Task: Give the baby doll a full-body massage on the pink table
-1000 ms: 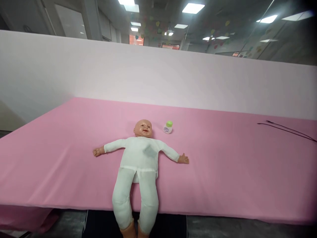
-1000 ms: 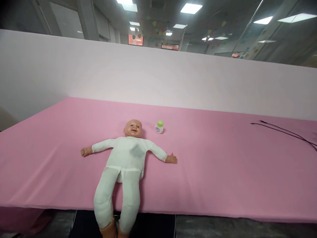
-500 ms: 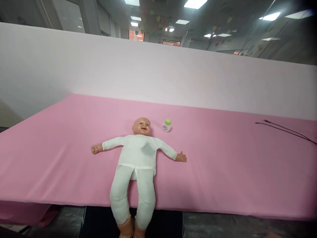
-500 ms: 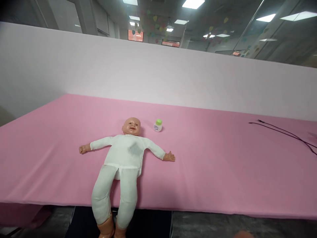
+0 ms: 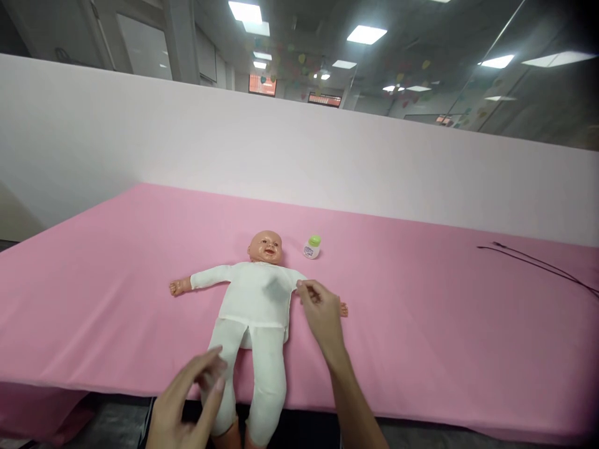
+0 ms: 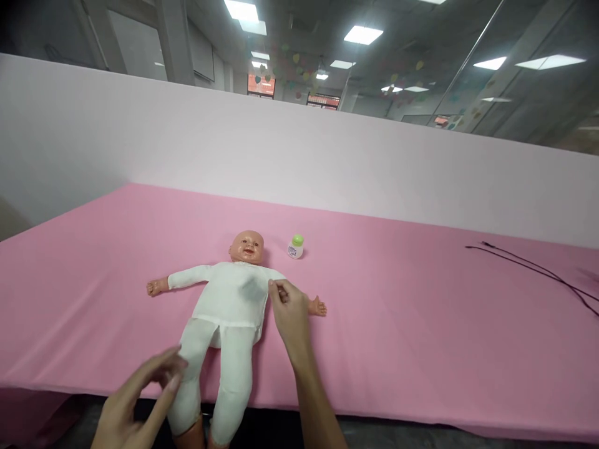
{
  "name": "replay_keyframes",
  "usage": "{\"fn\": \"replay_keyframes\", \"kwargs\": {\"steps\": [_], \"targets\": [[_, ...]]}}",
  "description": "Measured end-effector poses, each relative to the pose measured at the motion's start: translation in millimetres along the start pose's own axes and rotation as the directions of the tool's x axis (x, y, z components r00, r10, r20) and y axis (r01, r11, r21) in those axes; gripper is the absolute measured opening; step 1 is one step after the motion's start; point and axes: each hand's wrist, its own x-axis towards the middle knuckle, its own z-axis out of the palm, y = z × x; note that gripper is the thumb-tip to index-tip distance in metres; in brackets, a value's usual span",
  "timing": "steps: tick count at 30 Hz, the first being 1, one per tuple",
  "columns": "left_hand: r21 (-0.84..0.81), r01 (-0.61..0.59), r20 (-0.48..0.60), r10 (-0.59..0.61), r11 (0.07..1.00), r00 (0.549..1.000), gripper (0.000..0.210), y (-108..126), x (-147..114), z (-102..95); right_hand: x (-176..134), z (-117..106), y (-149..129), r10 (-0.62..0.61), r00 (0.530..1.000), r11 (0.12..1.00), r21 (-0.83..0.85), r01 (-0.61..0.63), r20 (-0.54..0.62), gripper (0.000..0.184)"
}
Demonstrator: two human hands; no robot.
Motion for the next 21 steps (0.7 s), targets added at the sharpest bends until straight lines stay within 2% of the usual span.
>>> {"fn": "replay_keyframes", "kwargs": {"steps": [4, 7, 10, 13, 16, 18, 21], "targets": [[-0.008, 0.126, -0.001, -0.126, 0.992, 0.992, 0.051, -7, 59, 18.8, -12, 24, 42, 0.175, 0.978, 0.984, -0.043, -0.171, 0.110, 0.047], [0.083, 0.137, 0.062, -0.143, 0.987, 0.988, 0.051, -12, 97, 27.2, -23, 31, 54, 0.220, 0.967, 0.975, -0.059, -0.213, 0.131, 0.048], [0.131, 0.144, 0.153, -0.164, 0.981, 0.974, 0.050, -21, 121, 36.7, -20, 36, 58, 0.227, 0.961, 0.973, 0.016, -0.232, 0.158, 0.046], [0.117, 0.143, 0.185, -0.163, 0.983, 0.969, 0.057, -32, 133, 50.3, -10, 44, 60, 0.209, 0.968, 0.975, 0.042, -0.217, 0.138, 0.042], [0.151, 0.090, 0.192, -0.119, 0.984, 0.974, 0.057, -40, 135, 64.1, -4, 56, 62, 0.157, 0.983, 0.988, -0.018, -0.156, 0.100, 0.035], [0.227, 0.057, 0.195, -0.103, 0.972, 0.975, 0.054, -39, 134, 68.2, -4, 62, 63, 0.122, 0.988, 0.991, -0.068, -0.116, 0.090, 0.033], [0.425, -0.028, 0.251, -0.088, 0.905, 0.964, 0.048, -27, 136, 62.2, -4, 61, 61, 0.107, 0.991, 0.980, -0.177, -0.091, 0.084, 0.034]]}}
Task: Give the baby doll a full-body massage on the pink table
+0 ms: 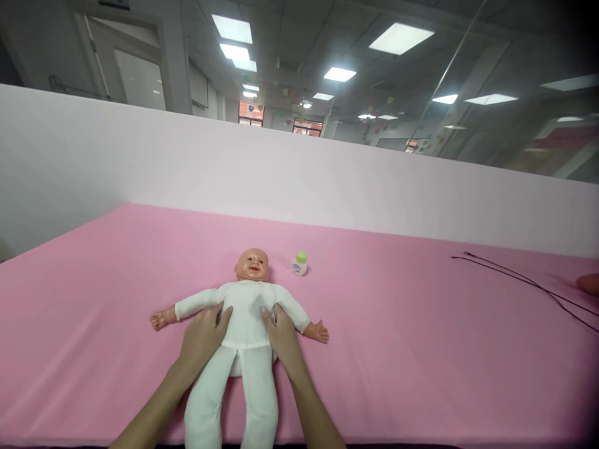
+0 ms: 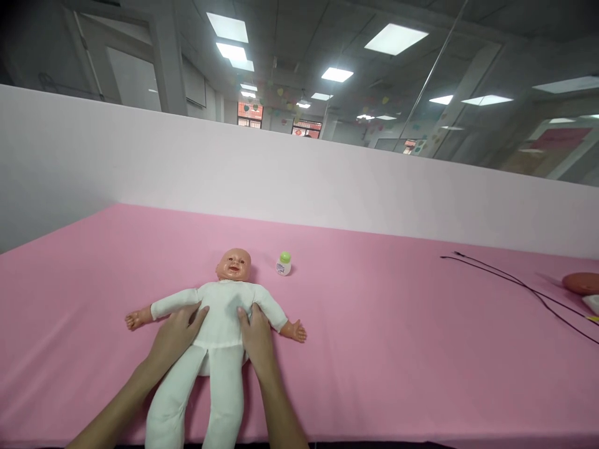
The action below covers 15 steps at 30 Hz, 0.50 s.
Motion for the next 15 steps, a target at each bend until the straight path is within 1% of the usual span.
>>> {"fn": "replay_keyframes", "kwargs": {"steps": [2, 3, 4, 5, 6, 7, 8, 9, 10, 11, 12, 13, 14, 15], "targets": [[0.198, -0.048, 0.021, 0.044, 0.979, 0.999, 0.045, 11, 2, -15.1, 3, -12, -3, 0.022, 0.999, 0.994, -0.111, -0.018, 0.036, 0.036], [0.266, -0.069, 0.009, 0.069, 0.962, 0.998, 0.044, 19, 4, -22.6, 6, -21, -6, 0.043, 0.997, 0.983, -0.179, -0.032, 0.062, 0.039], [0.283, -0.087, -0.021, 0.097, 0.955, 0.995, 0.042, 29, 7, -28.8, 11, -32, -9, 0.065, 0.995, 0.968, -0.246, -0.043, 0.082, 0.044], [0.237, -0.111, -0.051, 0.127, 0.965, 0.991, 0.040, 41, 11, -32.6, 19, -44, -13, 0.078, 0.993, 0.952, -0.302, -0.049, 0.086, 0.048], [0.123, -0.151, -0.070, 0.161, 0.981, 0.985, 0.038, 53, 17, -33.3, 28, -55, -16, 0.076, 0.995, 0.939, -0.341, -0.049, 0.067, 0.050], [-0.050, -0.197, -0.076, 0.193, 0.979, 0.978, 0.036, 67, 25, -30.5, 39, -67, -19, 0.057, 0.998, 0.930, -0.365, -0.042, 0.028, 0.049], [-0.263, -0.236, -0.049, 0.231, 0.936, 0.972, 0.036, 81, 34, -24.2, 51, -76, -21, 0.024, 0.999, 0.926, -0.377, -0.030, -0.021, 0.044], [-0.490, -0.240, -0.013, 0.268, 0.838, 0.963, 0.037, 95, 44, -14.9, 64, -84, -21, -0.016, 0.997, 0.924, -0.383, -0.013, -0.072, 0.037], [-0.672, -0.172, 0.030, 0.259, 0.720, 0.965, 0.036, 108, 56, -3.4, 77, -90, -19, -0.058, 0.992, 0.920, -0.392, 0.010, -0.111, 0.033], [-0.809, -0.046, 0.094, 0.206, 0.586, 0.974, 0.035, 120, 68, 9.4, 90, -93, -16, -0.101, 0.986, 0.914, -0.403, 0.039, -0.133, 0.035], [-0.900, 0.104, 0.188, 0.160, 0.423, 0.969, 0.034, 131, 80, 22.5, 102, -94, -10, -0.142, 0.980, 0.906, -0.417, 0.072, -0.140, 0.040], [-0.932, 0.242, 0.282, 0.122, 0.269, 0.952, 0.035, 140, 93, 35.0, 113, -93, -2, -0.182, 0.975, 0.896, -0.431, 0.109, -0.132, 0.047], [-0.927, 0.336, 0.354, 0.092, 0.165, 0.931, 0.037, 148, 104, 46.3, 123, -91, 7, -0.221, 0.969, 0.884, -0.442, 0.151, -0.110, 0.052], [-0.914, 0.391, 0.399, 0.078, 0.106, 0.913, 0.040, 155, 115, 56.1, 131, -88, 17, -0.253, 0.964, 0.872, -0.451, 0.192, -0.079, 0.055]]}}
